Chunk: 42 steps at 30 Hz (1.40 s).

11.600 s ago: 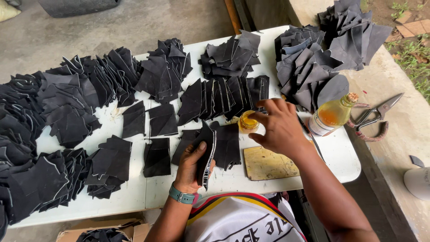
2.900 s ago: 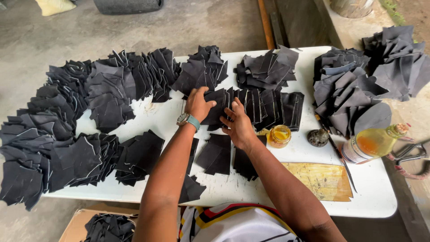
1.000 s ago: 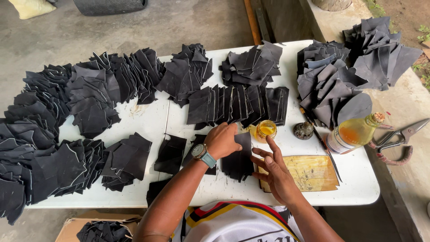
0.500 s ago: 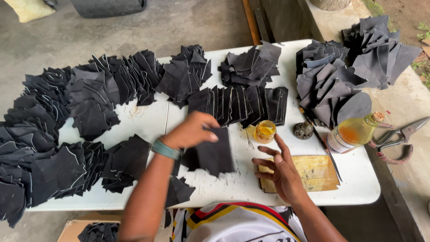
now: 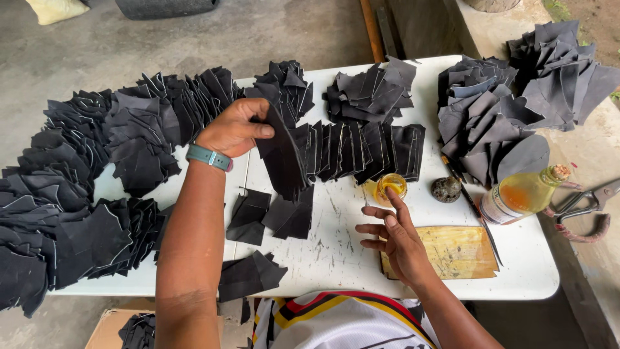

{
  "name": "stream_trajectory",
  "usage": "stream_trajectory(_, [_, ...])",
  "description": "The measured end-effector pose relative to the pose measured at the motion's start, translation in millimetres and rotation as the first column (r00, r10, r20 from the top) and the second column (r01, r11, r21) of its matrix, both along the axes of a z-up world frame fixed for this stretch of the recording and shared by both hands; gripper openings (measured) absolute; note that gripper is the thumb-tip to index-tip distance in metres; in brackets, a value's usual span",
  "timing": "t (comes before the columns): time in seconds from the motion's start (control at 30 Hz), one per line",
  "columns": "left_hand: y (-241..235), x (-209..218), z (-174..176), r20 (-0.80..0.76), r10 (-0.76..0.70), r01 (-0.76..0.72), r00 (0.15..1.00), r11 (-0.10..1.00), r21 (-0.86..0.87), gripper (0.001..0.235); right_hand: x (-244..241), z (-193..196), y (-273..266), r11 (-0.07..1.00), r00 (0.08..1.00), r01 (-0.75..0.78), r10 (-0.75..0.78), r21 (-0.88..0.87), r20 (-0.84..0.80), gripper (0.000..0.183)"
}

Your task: The person repeatedly picks up small black fabric pieces, applies a yellow adhesive from a small jar using a wooden stick, and presses the edges together. The person then places the glued pieces onto a growing stack on the table.

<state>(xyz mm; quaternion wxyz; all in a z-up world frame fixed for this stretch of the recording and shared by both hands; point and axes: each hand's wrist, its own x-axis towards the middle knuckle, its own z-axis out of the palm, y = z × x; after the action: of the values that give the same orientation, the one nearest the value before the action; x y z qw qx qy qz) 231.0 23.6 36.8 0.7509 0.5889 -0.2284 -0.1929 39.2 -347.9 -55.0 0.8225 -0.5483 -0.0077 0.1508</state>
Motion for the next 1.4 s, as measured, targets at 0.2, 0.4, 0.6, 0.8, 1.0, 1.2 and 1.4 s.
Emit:
stream_trajectory(0.2, [11.9, 12.4, -14.0, 0.188, 0.152, -0.207, 0.97, 0.924, 0.322, 0.02, -0.5, 3.3, 5.7, 1.0, 1.0, -0.018, 0.018, 0.019, -0.003, 0.073])
stream_trajectory(0.4, [0.3, 54.3, -53.2, 0.415, 0.111, -0.408, 0.903, 0.518, 0.752, 0.029, -2.2, 8.1, 9.0, 0.999, 1.0, -0.013, 0.012, -0.033, -0.025, 0.074])
stream_trajectory(0.6, [-31.4, 45.8, -64.3, 0.507, 0.201, -0.545, 0.838, 0.294, 0.785, 0.031, 1.1, 5.2, 16.8, 0.995, 0.999, -0.034, 0.032, -0.096, -0.026, 0.077])
stream_trajectory(0.8, [-45.1, -7.0, -46.5, 0.772, 0.237, -0.807, 0.59, 0.191, 0.558, 0.046, 6.1, 2.0, 24.1, 0.971, 0.995, -0.098, 0.099, -0.219, -0.005, 0.084])
stream_trajectory(1.0, [-64.7, -123.7, -65.3, 0.579, 0.144, -0.597, 0.802, 0.167, 0.785, 0.036, 22.0, 11.7, 39.0, 0.981, 0.986, -0.13, 0.112, -0.142, -0.126, 0.091])
stream_trajectory(1.2, [-83.8, -129.4, -78.9, 0.443, 0.226, -0.456, 0.867, 0.004, 0.89, 0.06, 27.4, 41.5, 72.0, 0.984, 0.944, -0.177, 0.167, -0.012, -0.284, 0.087])
stream_trajectory(1.4, [-86.0, -125.4, -75.9, 0.433, 0.225, -0.462, 0.873, 0.098, 0.881, 0.059, 32.5, 34.8, 76.2, 0.984, 0.941, -0.178, 0.174, 0.011, -0.29, 0.084])
